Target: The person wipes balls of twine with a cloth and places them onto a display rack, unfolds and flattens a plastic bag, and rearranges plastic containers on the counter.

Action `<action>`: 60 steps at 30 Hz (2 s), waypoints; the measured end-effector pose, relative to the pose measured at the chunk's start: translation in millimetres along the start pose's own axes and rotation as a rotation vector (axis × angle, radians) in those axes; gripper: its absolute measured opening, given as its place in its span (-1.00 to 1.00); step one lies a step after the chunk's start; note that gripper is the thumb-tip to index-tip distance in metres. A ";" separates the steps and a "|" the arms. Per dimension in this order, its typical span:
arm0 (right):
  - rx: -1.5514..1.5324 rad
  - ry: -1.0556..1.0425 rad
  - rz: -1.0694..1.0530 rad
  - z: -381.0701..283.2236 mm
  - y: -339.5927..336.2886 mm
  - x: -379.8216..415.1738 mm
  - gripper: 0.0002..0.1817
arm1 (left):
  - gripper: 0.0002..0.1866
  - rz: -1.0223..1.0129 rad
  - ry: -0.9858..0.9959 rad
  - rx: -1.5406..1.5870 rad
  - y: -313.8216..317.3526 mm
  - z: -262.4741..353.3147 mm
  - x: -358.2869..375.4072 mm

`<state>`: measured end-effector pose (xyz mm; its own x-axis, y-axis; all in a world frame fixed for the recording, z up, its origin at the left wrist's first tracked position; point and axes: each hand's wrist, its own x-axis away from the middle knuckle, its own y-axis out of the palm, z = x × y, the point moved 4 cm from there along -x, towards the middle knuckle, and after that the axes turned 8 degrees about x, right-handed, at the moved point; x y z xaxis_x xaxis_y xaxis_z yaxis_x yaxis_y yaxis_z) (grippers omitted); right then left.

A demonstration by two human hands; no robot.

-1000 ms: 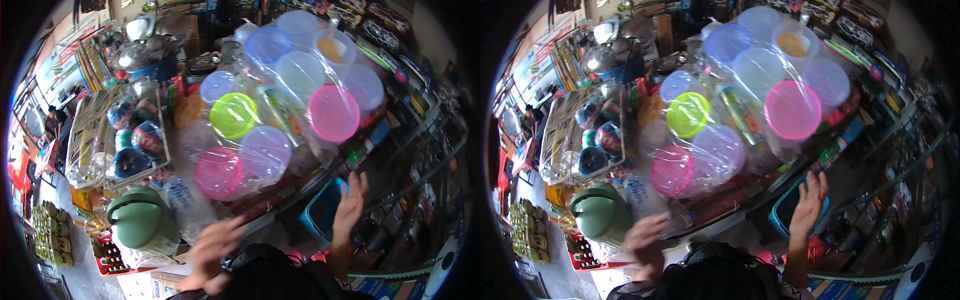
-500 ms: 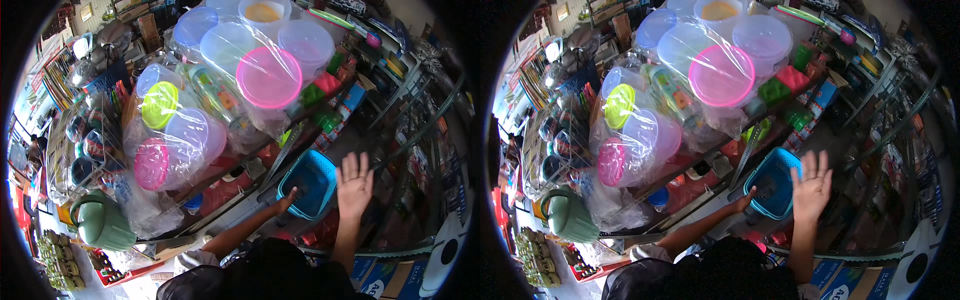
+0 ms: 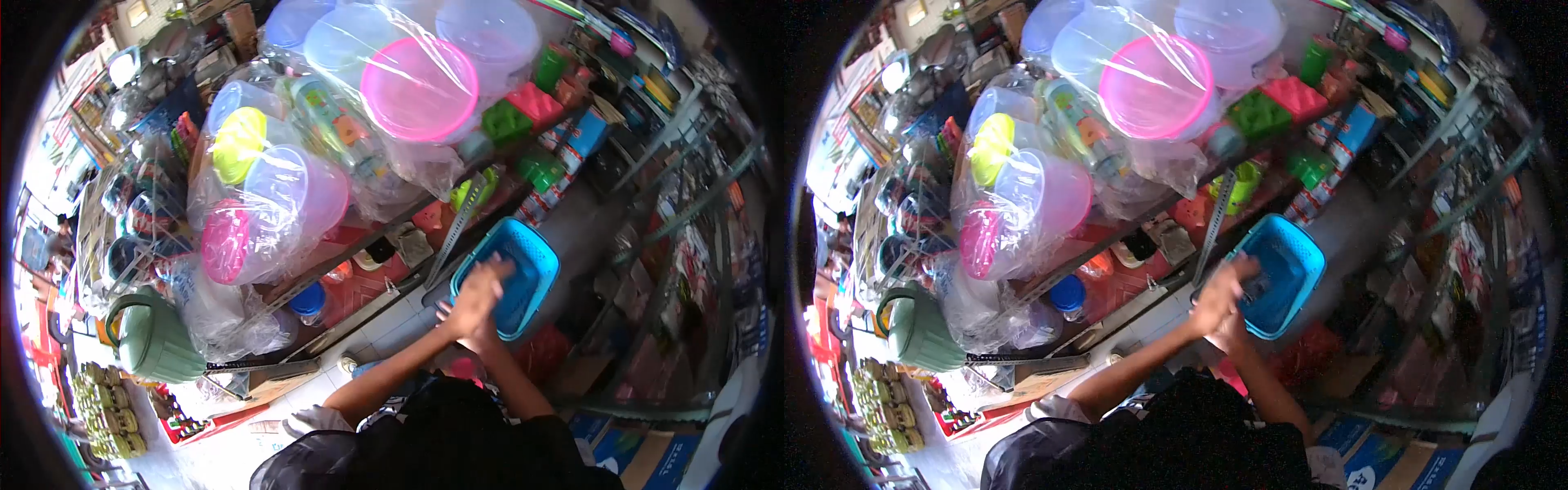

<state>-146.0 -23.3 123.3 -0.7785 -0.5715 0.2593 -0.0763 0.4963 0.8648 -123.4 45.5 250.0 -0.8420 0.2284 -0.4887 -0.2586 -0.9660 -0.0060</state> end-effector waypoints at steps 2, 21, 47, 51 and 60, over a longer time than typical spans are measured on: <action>0.101 -0.096 -0.131 -18.7 9.3 -11.3 -0.36 | -0.51 -0.331 0.192 -0.330 6.7 -10.0 31.6; 1.893 -0.907 0.190 -11.1 124.3 -20.7 -0.62 | -0.56 0.388 -0.657 1.026 -133.6 42.0 117.3; 2.243 -1.445 -0.070 -16.1 571.1 -175.8 -0.85 | -0.75 0.709 -0.811 -0.051 -294.1 45.1 411.0; 1.998 -1.714 0.021 -64.1 601.8 -109.0 -0.89 | -0.76 0.269 -0.555 -0.378 -289.4 68.8 354.7; 0.882 -1.968 0.609 -266.0 461.0 61.4 -0.65 | -0.68 -0.524 -0.054 -1.146 -228.2 -39.3 317.0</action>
<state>-63.3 -3.4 652.3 -0.2222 0.6021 -0.7669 0.6032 0.7028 0.3770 -312.7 333.6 62.2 -0.7885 0.5932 -0.1626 -0.0311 -0.3024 -0.9527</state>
